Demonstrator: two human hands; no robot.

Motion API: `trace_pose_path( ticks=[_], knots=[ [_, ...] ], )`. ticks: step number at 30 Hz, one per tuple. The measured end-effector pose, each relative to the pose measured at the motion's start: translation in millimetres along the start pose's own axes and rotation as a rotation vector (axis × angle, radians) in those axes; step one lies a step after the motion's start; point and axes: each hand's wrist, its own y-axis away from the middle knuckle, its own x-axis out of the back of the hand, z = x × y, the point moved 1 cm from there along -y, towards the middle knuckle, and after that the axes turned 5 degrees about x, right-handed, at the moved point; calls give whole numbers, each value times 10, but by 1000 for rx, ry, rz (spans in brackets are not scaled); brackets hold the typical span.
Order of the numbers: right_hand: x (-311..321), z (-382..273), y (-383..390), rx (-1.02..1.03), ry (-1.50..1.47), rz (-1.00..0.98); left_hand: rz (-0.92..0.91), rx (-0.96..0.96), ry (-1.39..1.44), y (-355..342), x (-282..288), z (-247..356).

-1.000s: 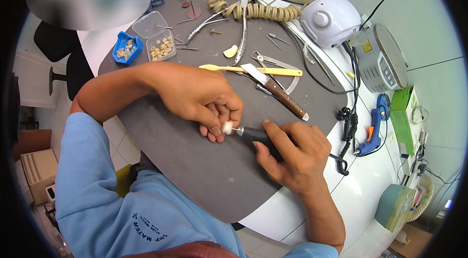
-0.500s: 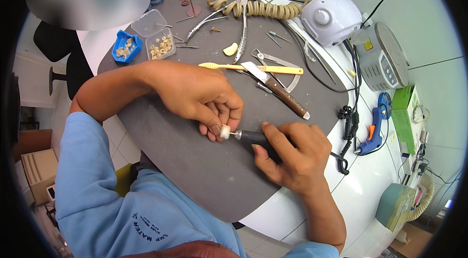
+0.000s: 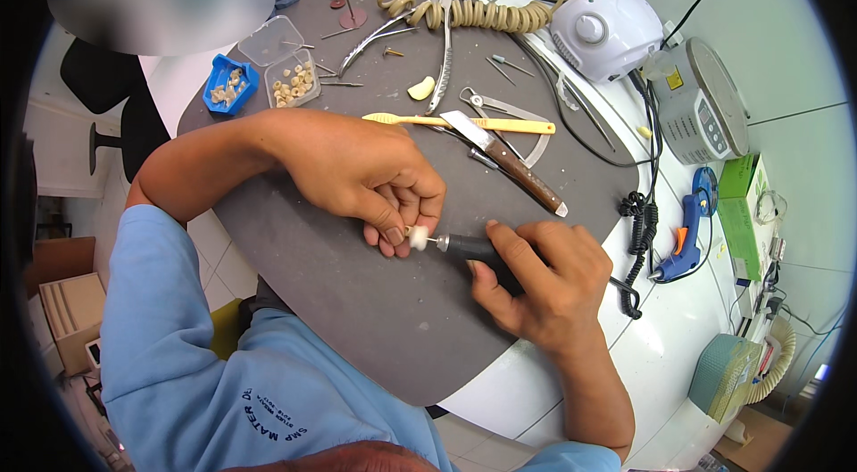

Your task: The person polishes a small white dental crown using a hand-held rotary tool with a soft buffing attachment, occasionally picking up the crown from the workbench and turning it to reach different sides.

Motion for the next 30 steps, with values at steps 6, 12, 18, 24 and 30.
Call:
trace_pose_path(
  ticks=[6, 12, 18, 24, 30],
  knots=[
    [-5, 3, 1, -8, -9, 11, 0, 12, 1, -3, 6, 6],
    [-11, 0, -1, -11, -8, 8, -2, 10, 15, -8, 1, -1],
    [-7, -8, -2, -5, -9, -15, -6, 16, 11, -10, 0, 5],
    [-3, -1, 10, -5, -23, -17, -1, 38, 8, -8, 6, 38],
    [-6, -14, -15, 1, -12, -2, 4, 48, 26, -4, 2, 26]
  ],
)
